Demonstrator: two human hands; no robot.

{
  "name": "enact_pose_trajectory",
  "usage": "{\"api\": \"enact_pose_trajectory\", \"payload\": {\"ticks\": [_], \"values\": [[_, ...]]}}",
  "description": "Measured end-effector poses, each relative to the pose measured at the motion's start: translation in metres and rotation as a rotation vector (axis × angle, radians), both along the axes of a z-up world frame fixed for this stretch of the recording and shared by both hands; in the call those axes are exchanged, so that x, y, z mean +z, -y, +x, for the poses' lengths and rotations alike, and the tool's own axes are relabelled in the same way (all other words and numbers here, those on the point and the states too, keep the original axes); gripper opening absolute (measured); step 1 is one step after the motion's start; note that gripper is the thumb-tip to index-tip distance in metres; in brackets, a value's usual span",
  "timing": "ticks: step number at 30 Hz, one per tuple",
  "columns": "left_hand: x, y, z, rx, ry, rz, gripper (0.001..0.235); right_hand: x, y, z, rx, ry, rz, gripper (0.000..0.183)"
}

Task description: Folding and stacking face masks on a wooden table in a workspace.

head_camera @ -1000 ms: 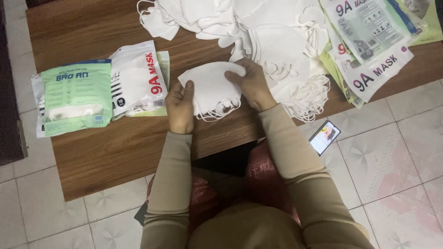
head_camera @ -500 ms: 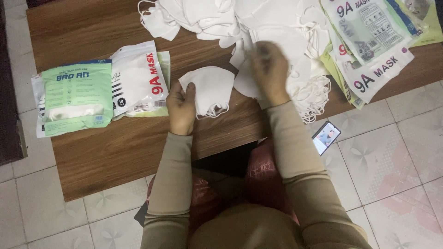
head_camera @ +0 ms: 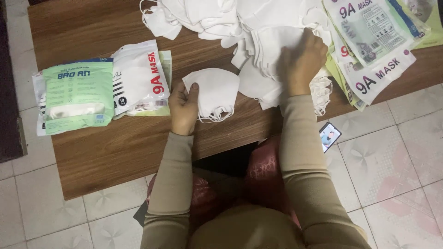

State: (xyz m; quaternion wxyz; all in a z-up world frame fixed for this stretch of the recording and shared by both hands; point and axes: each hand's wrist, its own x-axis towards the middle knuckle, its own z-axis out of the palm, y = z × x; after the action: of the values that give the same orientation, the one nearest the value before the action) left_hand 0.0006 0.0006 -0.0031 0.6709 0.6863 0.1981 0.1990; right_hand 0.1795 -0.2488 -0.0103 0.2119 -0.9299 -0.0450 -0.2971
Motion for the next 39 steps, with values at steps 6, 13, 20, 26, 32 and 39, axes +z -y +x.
{"api": "enact_pose_trajectory", "payload": {"ticks": [6,13,20,26,32,39], "values": [[-0.004,0.0,0.002,0.034,0.025,-0.053,0.025,0.027,-0.004,-0.024,0.495,0.086,0.718,0.016],[-0.005,-0.001,0.002,0.075,0.036,-0.157,0.018,0.034,-0.06,-0.066,0.434,-0.44,1.134,0.011],[-0.01,0.0,0.003,0.077,0.079,-0.251,0.018,-0.001,-0.088,-0.071,0.44,-0.635,1.211,0.017],[-0.01,0.002,0.003,0.05,0.033,-0.231,0.018,-0.013,-0.103,-0.081,0.434,-0.653,1.271,0.019],[-0.003,0.002,0.004,0.09,0.055,-0.159,0.016,0.005,-0.079,-0.065,0.546,-0.39,0.817,0.017],[-0.024,0.001,0.007,0.036,0.249,0.296,0.022,-0.006,0.003,-0.004,0.159,-0.017,0.093,0.062]]}}
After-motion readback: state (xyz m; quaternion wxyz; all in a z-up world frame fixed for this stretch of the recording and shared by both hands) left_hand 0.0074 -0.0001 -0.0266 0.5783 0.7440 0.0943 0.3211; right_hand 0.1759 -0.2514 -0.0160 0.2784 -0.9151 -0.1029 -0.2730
